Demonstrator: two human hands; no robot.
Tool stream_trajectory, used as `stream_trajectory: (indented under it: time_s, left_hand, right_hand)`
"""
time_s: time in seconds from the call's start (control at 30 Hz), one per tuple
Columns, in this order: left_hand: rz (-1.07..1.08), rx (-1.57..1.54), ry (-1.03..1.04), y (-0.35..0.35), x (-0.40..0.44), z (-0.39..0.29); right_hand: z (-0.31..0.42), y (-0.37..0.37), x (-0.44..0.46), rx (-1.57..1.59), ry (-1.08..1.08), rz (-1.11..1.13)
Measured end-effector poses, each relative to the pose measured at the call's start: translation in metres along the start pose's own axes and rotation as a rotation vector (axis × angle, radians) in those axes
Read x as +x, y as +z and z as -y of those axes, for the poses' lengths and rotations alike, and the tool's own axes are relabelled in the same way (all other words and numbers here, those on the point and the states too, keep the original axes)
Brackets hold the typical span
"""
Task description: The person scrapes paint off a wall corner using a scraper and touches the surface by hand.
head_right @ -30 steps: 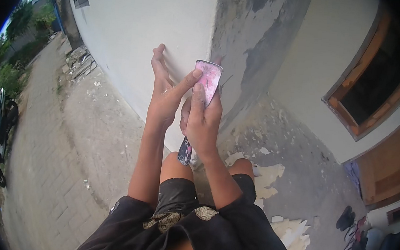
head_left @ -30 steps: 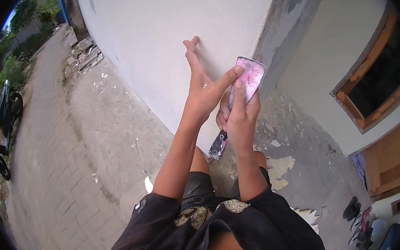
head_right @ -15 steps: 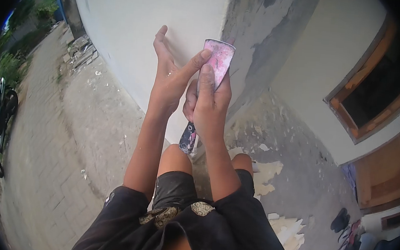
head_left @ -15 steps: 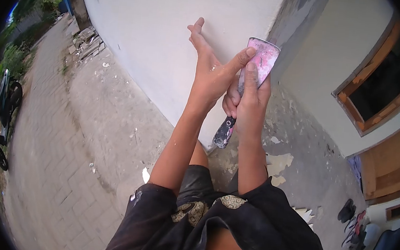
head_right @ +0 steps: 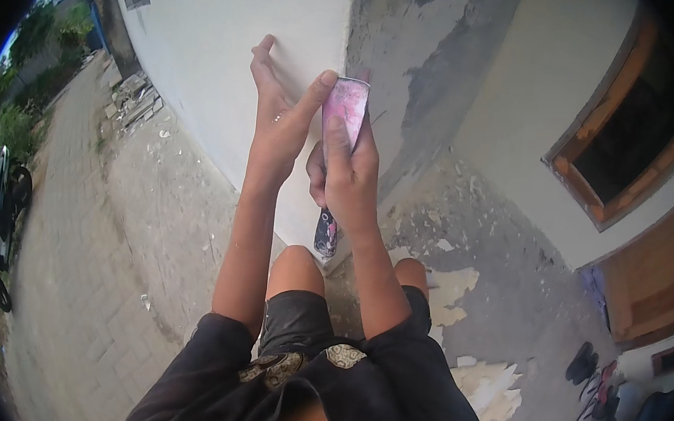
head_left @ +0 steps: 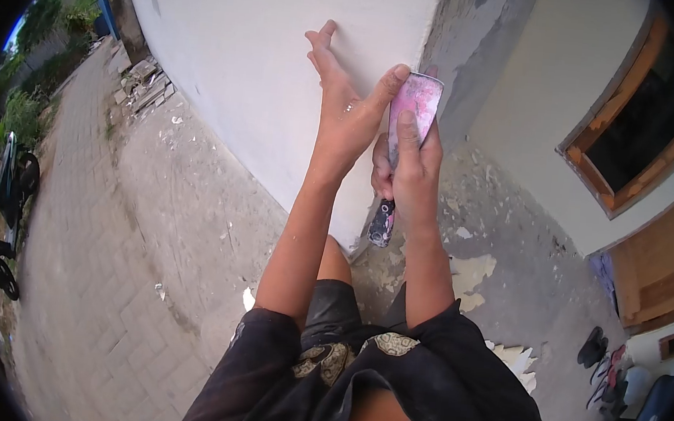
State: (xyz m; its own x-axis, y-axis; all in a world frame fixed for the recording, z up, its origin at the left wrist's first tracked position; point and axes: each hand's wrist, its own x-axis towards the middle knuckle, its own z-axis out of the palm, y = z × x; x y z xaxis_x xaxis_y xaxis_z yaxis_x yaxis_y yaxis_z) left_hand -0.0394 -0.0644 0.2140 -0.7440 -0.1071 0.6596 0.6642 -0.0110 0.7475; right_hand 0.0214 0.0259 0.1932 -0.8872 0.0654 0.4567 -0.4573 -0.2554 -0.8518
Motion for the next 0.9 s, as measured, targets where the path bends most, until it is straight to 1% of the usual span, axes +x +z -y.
stream_trajectory:
  time_s: [0.03, 0.1, 0.17, 0.23, 0.27, 0.33, 0.37, 0.43, 0.5, 0.53, 0.57, 0.63, 0.67, 0.77, 0.8, 0.87, 0.9]
  left_hand:
    - [0.019, 0.043, 0.002, -0.001, -0.001, 0.002]
    - [0.057, 0.114, 0.003, -0.005, -0.001, 0.005]
    - [0.098, 0.168, -0.001, -0.010, -0.003, 0.011]
    - [0.108, 0.117, 0.026, -0.014, -0.002, 0.021]
    - [0.113, 0.092, 0.033, -0.014, -0.003, 0.026]
    - [0.103, 0.230, 0.154, -0.011, -0.006, 0.036]
    - [0.099, 0.295, 0.211, -0.008, -0.009, 0.041]
    - [0.083, 0.407, 0.249, -0.006, -0.016, 0.049]
    - [0.061, 0.458, 0.320, -0.005, -0.013, 0.060]
    - [0.059, 0.461, 0.357, -0.007, -0.011, 0.069]
    - [0.060, 0.467, 0.390, -0.010, -0.012, 0.076]
    - [-0.051, 0.396, 0.319, 0.001, -0.011, 0.072]
    - [-0.111, 0.357, 0.290, 0.006, -0.009, 0.068]
    - [-0.210, 0.338, 0.251, 0.013, -0.003, 0.060]
    - [-0.254, 0.228, 0.220, 0.011, 0.002, 0.068]
    - [-0.338, 0.013, 0.154, 0.002, 0.011, 0.088]
    - [-0.326, 0.036, 0.158, 0.002, 0.009, 0.088]
  right_hand:
    - [0.003, -0.003, -0.001, -0.029, 0.000, -0.008]
    - [0.009, -0.022, -0.012, 0.009, 0.028, 0.035]
    - [-0.006, -0.048, -0.029, 0.099, 0.050, -0.066]
    - [-0.026, -0.083, -0.046, 0.153, 0.127, -0.190]
    - [-0.041, -0.105, -0.051, 0.222, 0.273, -0.248]
    - [-0.082, -0.150, -0.065, 0.351, 0.576, -0.359]
    - [-0.111, -0.169, -0.076, 0.499, 0.675, -0.455]
    - [-0.169, -0.200, -0.102, 0.795, 0.860, -0.655]
    - [-0.203, -0.217, -0.133, 0.840, 0.939, -0.542]
    - [-0.205, -0.212, -0.143, 0.871, 0.982, -0.485]
    - [-0.208, -0.207, -0.152, 0.748, 0.976, -0.494]
    - [-0.188, -0.177, -0.158, 0.502, 0.952, -0.503]
    - [-0.198, -0.181, -0.166, 0.498, 0.950, -0.418]
    - [-0.199, -0.167, -0.174, 0.317, 0.874, -0.354]
    - [-0.203, -0.166, -0.178, 0.287, 0.825, -0.352]
    - [-0.202, -0.167, -0.182, 0.325, 0.801, -0.334]
    - [-0.201, -0.168, -0.182, 0.345, 0.785, -0.323]
